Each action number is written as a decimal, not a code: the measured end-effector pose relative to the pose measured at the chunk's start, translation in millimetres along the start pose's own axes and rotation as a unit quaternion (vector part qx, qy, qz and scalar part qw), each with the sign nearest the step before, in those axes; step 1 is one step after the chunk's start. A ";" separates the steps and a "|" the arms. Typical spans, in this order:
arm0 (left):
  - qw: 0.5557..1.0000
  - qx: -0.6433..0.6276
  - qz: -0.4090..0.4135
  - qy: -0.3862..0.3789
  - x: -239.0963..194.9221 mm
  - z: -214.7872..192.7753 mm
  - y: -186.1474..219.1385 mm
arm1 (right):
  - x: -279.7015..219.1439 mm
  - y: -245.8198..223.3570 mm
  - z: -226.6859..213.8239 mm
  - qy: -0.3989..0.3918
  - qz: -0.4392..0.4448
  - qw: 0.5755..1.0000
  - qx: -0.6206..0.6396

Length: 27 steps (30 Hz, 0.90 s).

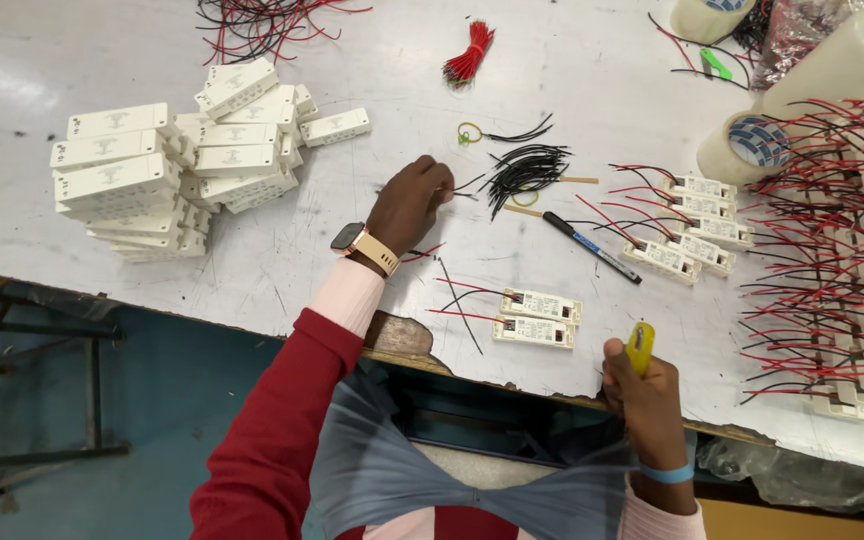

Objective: The person assembles small white electrical components by inserting red and black wires into terminals and securing them with a screwdriver. They handle multiple units, stacking completed ones on the table.

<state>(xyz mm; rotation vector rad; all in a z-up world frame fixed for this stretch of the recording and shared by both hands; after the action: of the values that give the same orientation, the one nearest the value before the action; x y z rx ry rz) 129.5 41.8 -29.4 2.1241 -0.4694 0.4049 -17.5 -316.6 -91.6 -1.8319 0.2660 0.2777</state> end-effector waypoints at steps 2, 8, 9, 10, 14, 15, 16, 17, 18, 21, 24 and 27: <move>0.998 -0.063 -0.011 0.023 2.8 -7.1 11.2 | -2.3 -0.4 -2.0 0.010 -0.004 1.000 -0.002; 0.982 -0.181 -0.022 0.056 2.1 -24.1 56.8 | -6.4 -12.6 0.0 0.021 0.001 1.000 -0.022; 0.981 -0.183 -0.023 0.054 -3.6 -21.8 68.5 | -7.1 -14.6 -0.6 0.023 0.015 0.999 -0.029; 0.981 -0.184 -0.023 0.051 -13.8 -17.7 81.6 | -7.5 -17.0 -1.2 0.025 0.029 0.999 -0.036; 0.977 -0.212 0.013 0.024 -65.3 1.4 128.9 | -14.1 -48.1 9.7 -0.072 -0.095 0.987 0.105; 0.980 -0.200 0.013 0.009 -74.9 10.1 135.8 | -14.4 -53.7 11.0 -0.119 -0.089 0.963 0.223; 0.982 -0.189 0.014 -0.007 -81.2 18.3 140.1 | -15.5 -62.1 7.2 -0.118 -0.128 0.958 0.228; 0.985 -0.174 0.000 -0.007 -84.4 23.6 140.0 | -15.1 -71.2 3.9 -0.115 -0.168 0.951 0.234; 0.987 -0.158 -0.013 -0.008 -87.5 28.5 140.0 | -8.9 -83.5 5.3 -0.139 -0.211 0.929 0.270; 0.991 -0.132 -0.025 -0.003 -89.3 33.7 136.8 | 15.9 -107.2 20.0 -0.131 -0.258 0.906 0.309; 0.993 -0.106 -0.055 -0.006 -91.5 37.7 129.8 | 33.4 -120.7 47.0 -0.132 -0.247 0.906 0.316; 0.992 -0.103 -0.076 0.005 -97.5 38.3 121.8 | 29.4 -126.6 67.0 -0.128 -0.259 0.920 0.265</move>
<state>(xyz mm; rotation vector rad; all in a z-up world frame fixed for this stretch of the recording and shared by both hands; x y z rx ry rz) -9.0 -36.7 -8.1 1.9416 -0.3270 0.2681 47.6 -219.1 -4.2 -1.2484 -0.3059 0.0575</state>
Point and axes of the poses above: each hand's wrist, its own x-axis towards the middle knuckle, its own z-axis out of the palm, y = z × x, the point moved 6 cm from there along x, towards the middle knuckle, and after that the axes turned 14 degrees about -x, right-handed, at the moved point
